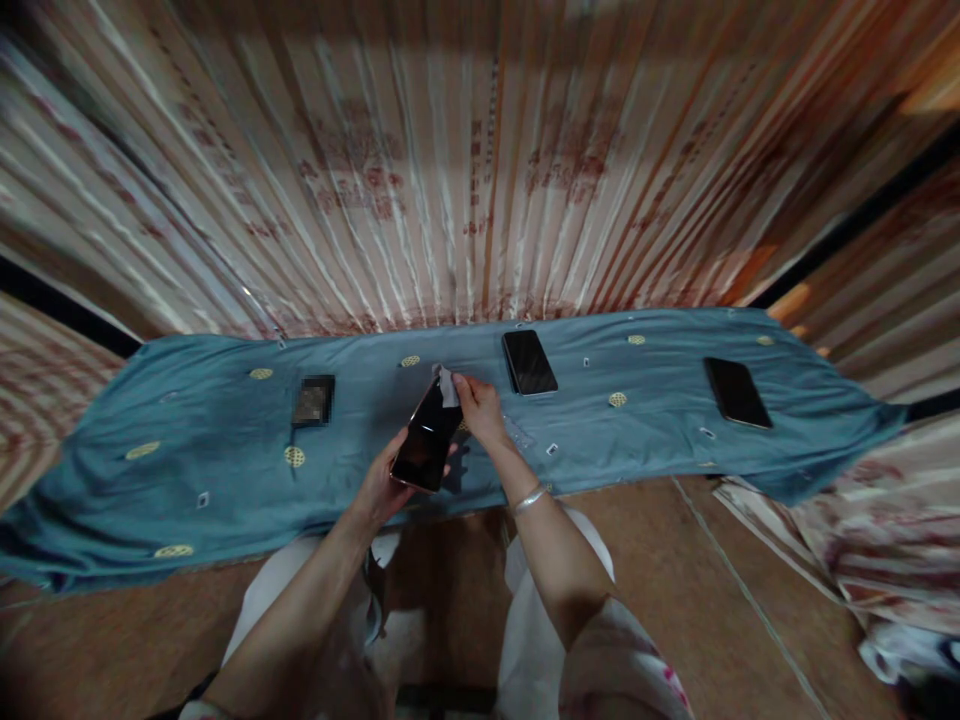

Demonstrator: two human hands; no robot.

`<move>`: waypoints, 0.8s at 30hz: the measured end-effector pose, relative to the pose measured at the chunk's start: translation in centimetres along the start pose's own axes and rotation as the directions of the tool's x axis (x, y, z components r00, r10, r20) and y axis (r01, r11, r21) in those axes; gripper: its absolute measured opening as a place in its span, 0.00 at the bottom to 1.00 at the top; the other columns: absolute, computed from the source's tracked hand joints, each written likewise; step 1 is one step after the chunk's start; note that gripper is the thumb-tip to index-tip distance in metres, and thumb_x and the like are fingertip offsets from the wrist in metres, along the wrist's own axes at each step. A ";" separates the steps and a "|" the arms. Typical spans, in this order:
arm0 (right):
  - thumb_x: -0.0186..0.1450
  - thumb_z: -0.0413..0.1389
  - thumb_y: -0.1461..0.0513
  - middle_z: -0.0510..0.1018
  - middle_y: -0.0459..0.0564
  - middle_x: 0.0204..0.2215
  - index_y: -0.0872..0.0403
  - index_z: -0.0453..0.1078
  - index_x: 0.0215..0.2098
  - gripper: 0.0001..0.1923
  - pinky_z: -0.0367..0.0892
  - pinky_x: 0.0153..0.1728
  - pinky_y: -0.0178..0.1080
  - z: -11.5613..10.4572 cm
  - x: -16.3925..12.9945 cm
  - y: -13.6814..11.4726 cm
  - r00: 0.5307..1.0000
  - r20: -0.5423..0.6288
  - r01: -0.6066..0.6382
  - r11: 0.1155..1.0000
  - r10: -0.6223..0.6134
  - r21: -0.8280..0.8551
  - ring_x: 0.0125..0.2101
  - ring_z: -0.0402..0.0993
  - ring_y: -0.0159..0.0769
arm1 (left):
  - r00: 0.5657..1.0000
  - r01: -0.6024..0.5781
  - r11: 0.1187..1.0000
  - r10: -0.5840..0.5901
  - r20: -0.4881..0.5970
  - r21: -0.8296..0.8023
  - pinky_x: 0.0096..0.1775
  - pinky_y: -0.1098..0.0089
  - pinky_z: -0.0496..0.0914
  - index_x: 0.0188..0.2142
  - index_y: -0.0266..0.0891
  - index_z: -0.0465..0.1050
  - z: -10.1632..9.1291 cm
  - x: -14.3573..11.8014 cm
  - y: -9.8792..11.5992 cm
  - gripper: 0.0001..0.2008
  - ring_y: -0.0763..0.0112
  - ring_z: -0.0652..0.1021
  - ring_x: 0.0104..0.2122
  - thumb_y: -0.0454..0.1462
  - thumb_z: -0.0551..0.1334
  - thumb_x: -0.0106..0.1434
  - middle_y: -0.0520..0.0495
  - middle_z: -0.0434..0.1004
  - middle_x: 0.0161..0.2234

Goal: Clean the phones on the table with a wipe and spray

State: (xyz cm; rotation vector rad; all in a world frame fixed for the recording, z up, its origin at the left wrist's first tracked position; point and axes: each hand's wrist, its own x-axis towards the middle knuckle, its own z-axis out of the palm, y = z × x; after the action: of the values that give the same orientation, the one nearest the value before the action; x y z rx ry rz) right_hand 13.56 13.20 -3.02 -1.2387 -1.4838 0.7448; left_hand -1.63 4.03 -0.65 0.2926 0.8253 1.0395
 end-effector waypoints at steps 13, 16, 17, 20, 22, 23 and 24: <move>0.70 0.40 0.50 0.61 0.62 0.63 0.60 0.57 0.63 0.30 0.52 0.62 0.51 0.8 -1.8 -1.1 0.939 0.294 0.272 0.905 -0.176 -0.327 0.65 0.52 0.46 | 1.000 0.005 1.000 -0.005 0.003 -0.003 0.41 0.53 0.76 0.64 0.43 0.56 -0.3 -1.8 -0.1 0.25 0.54 0.81 0.41 0.39 0.52 0.68 0.39 0.77 0.51; 0.71 0.40 0.50 0.49 0.63 0.68 0.62 0.45 0.68 0.34 0.45 0.65 0.54 1.3 -2.6 -1.6 0.907 0.390 0.332 0.842 -0.160 -0.426 0.68 0.38 0.45 | 0.999 -0.012 1.000 0.012 -0.034 0.002 0.41 0.51 0.76 0.63 0.43 0.59 -0.4 -1.9 0.1 0.24 0.55 0.81 0.39 0.38 0.53 0.68 0.40 0.78 0.49; 0.71 0.40 0.50 0.46 0.63 0.68 0.63 0.43 0.69 0.35 0.44 0.65 0.54 1.4 -2.9 -1.8 0.901 0.408 0.338 0.832 -0.150 -0.440 0.69 0.35 0.45 | 0.999 -0.013 1.000 0.013 -0.050 -0.002 0.41 0.52 0.76 0.62 0.43 0.60 -0.5 -2.0 0.1 0.23 0.56 0.81 0.40 0.38 0.53 0.68 0.41 0.78 0.49; 0.70 0.41 0.48 0.42 0.62 0.69 0.62 0.40 0.69 0.38 0.41 0.66 0.55 1.9 -3.9 -2.6 0.873 0.468 0.362 0.828 -0.139 -0.429 0.69 0.31 0.46 | 0.995 -0.043 0.998 0.039 -0.094 -0.036 0.45 0.56 0.75 0.59 0.43 0.65 -0.6 -1.8 0.2 0.22 0.58 0.80 0.44 0.37 0.56 0.66 0.43 0.78 0.49; 0.70 0.41 0.48 0.42 0.60 0.69 0.58 0.37 0.70 0.37 0.41 0.66 0.55 2.2 -4.7 -3.0 0.843 0.519 0.381 0.839 -0.143 -0.389 0.69 0.31 0.45 | 0.990 -0.084 0.995 0.076 -0.122 -0.062 0.49 0.60 0.73 0.57 0.40 0.68 -0.8 -1.4 0.3 0.21 0.60 0.78 0.47 0.38 0.58 0.65 0.43 0.79 0.48; 0.70 0.41 0.48 0.42 0.58 0.69 0.57 0.37 0.70 0.37 0.41 0.66 0.55 2.3 -5.1 -3.2 0.827 0.543 0.389 0.846 -0.146 -0.364 0.69 0.31 0.44 | 0.986 -0.098 0.993 0.087 -0.140 -0.072 0.50 0.62 0.72 0.57 0.37 0.69 -0.9 -1.2 0.4 0.21 0.60 0.78 0.48 0.38 0.58 0.64 0.43 0.79 0.48; 0.71 0.40 0.48 0.43 0.57 0.69 0.56 0.37 0.70 0.36 0.41 0.66 0.55 2.4 -5.6 -3.4 0.810 0.566 0.397 0.853 -0.153 -0.338 0.69 0.31 0.44 | 0.982 -0.107 0.991 0.093 -0.164 -0.081 0.51 0.64 0.71 0.56 0.35 0.70 -1.0 -1.1 0.5 0.21 0.60 0.77 0.49 0.38 0.58 0.64 0.42 0.80 0.47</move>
State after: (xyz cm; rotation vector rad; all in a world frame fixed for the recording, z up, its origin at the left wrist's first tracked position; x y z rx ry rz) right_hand 9.93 7.33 -2.36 -1.1405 -2.3425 0.5743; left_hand -2.90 3.21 -0.55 0.1769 0.9123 1.2027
